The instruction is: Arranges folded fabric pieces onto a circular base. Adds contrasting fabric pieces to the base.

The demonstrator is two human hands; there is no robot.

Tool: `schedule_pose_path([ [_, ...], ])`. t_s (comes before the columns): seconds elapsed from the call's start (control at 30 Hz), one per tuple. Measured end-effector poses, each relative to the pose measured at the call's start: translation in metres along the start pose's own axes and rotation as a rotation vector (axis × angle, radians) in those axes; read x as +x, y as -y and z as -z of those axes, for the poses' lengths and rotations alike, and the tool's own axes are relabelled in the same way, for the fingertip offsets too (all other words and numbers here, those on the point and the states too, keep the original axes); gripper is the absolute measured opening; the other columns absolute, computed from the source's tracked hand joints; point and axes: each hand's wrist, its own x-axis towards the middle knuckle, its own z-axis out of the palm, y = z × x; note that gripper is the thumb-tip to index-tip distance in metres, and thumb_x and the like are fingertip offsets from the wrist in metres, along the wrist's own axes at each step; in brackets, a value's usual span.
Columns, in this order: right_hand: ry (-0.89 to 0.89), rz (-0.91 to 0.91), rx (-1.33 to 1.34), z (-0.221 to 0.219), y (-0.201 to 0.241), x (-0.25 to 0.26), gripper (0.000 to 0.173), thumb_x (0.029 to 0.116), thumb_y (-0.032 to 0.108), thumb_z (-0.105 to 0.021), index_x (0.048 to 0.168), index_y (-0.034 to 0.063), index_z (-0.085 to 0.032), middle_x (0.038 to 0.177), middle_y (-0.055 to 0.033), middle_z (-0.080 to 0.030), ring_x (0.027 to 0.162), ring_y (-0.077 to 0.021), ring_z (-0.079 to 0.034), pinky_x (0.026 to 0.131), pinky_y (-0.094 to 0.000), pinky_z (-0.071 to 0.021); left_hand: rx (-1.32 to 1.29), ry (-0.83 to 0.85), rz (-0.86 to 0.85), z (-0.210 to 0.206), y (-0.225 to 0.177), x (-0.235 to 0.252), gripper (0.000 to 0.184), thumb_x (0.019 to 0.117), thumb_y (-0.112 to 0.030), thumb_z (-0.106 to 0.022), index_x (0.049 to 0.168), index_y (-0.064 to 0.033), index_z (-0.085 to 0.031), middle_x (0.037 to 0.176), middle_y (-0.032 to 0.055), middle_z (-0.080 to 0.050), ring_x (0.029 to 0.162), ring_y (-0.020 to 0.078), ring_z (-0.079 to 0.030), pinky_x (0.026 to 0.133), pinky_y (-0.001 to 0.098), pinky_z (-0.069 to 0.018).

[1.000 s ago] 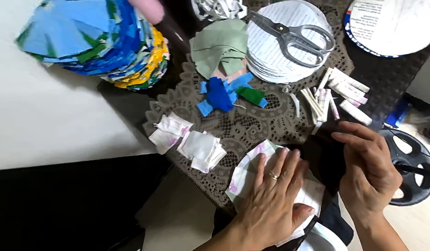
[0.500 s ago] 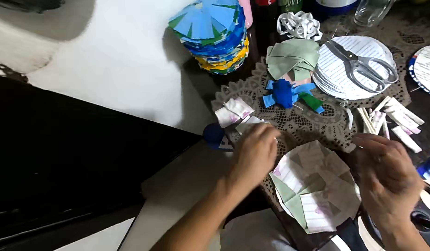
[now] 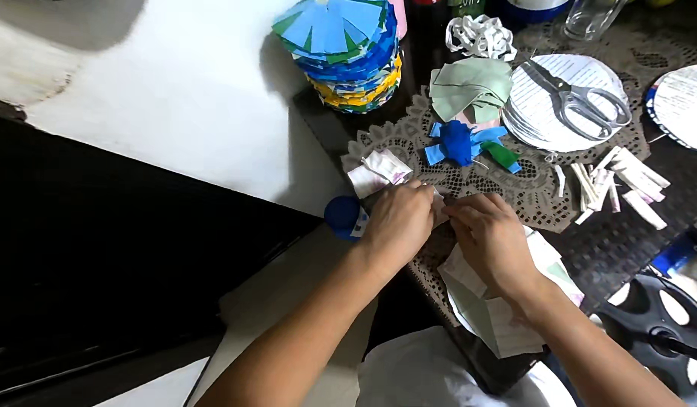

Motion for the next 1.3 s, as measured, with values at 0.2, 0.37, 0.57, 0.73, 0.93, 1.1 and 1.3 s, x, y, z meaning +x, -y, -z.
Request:
schedule_pose_path([
  [0.2, 0.027, 0.036, -0.028, -0.006, 0.0, 0.007, 0.021, 0.093, 0.005, -0.062, 0.102, 0.0095, -0.08, 0.099, -0.0094, -0.073, 0.098, -0.0313, -0.067, 0.077, -0.0469, -0.0532, 0.048, -0.051, -0.038, -0.004, 0.002, -0.003, 0.007, 0.0909, -0.003, -0.069, 0.089, 0.0027, -0.072, 0.086, 0.0168, -0.068, 0.079, 0.0334, -0.069, 0.069, 0.0488, -0.057],
  [0.37, 0.066, 0.042, -0.026, -0.006, -0.002, 0.008, 0.02, 0.0923, 0.005, -0.063, 0.101, 0.0087, -0.08, 0.101, -0.0111, -0.073, 0.099, -0.0337, -0.067, 0.078, -0.0498, -0.0532, -0.177, -0.034, 0.039, 0.004, 0.019, -0.001, 0.012, 0.0958, -0.005, -0.065, 0.089, -0.0006, -0.073, 0.083, 0.0139, -0.07, 0.076, 0.0268, -0.069, 0.069, 0.0478, -0.0564],
  [0.57, 0.137, -0.032, 0.003, -0.003, 0.004, 0.018, 0.014, 0.0915, 0.005, -0.067, 0.098, 0.0048, -0.079, 0.102, -0.0142, -0.072, 0.1, -0.0358, -0.067, 0.08, -0.0528, -0.0528, -0.717, 0.078, 0.27, 0.008, 0.047, 0.001, 0.011, 0.1023, -0.011, -0.061, 0.099, -0.0017, -0.067, 0.085, 0.0074, -0.065, 0.069, 0.0111, -0.061, 0.065, 0.0279, -0.0537],
  [0.73, 0.112, 0.11, -0.084, -0.004, 0.006, 0.027, 0.01, 0.089, 0.007, -0.068, 0.09, 0.0041, -0.078, 0.096, -0.0158, -0.07, 0.096, -0.0374, -0.066, 0.074, -0.052, -0.0522, -0.906, 0.093, 0.352, 0.008, 0.049, 0.001, 0.013, 0.1046, -0.009, -0.056, 0.104, 0.0016, -0.063, 0.089, 0.0097, -0.062, 0.072, 0.0125, -0.06, 0.073, 0.0306, -0.0545],
  [0.93, 0.142, -0.065, 0.01, -0.005, 0.033, 0.04, 0.011, 0.0934, 0.008, -0.067, 0.095, 0.0013, -0.076, 0.094, -0.0162, -0.071, 0.094, -0.0342, -0.069, 0.077, -0.0501, -0.0561, -1.047, 0.11, 0.456, 0.01, 0.052, 0.002, 0.017, 0.1061, -0.012, -0.053, 0.106, 0.0011, -0.065, 0.089, 0.0084, -0.065, 0.072, 0.0112, -0.063, 0.071, 0.0279, -0.0559],
  [1.1, 0.267, -0.31, 0.112, -0.01, 0.034, 0.052, 0.014, 0.0949, 0.013, -0.07, 0.104, 0.0058, -0.078, 0.101, -0.0157, -0.071, 0.101, -0.0358, -0.066, 0.086, -0.0567, -0.0509, -1.072, 0.094, 0.44, 0.01, 0.049, -0.001, 0.014, 0.1044, -0.01, -0.056, 0.103, 0.0006, -0.065, 0.091, 0.0088, -0.065, 0.074, 0.0129, -0.065, 0.074, 0.0293, -0.0568],
  [1.3, 0.247, -0.313, 0.18, -0.011, 0.032, 0.053, 0.019, 0.0975, 0.019, -0.069, 0.105, 0.0042, -0.078, 0.103, -0.0157, -0.072, 0.101, -0.0351, -0.067, 0.086, -0.0585, -0.0506, -0.984, 0.044, 0.371, 0.004, 0.055, 0.005, 0.01, 0.1004, -0.007, -0.063, 0.097, -0.0007, -0.068, 0.087, 0.0046, -0.068, 0.076, 0.0093, -0.066, 0.074, 0.0272, -0.0572],
])
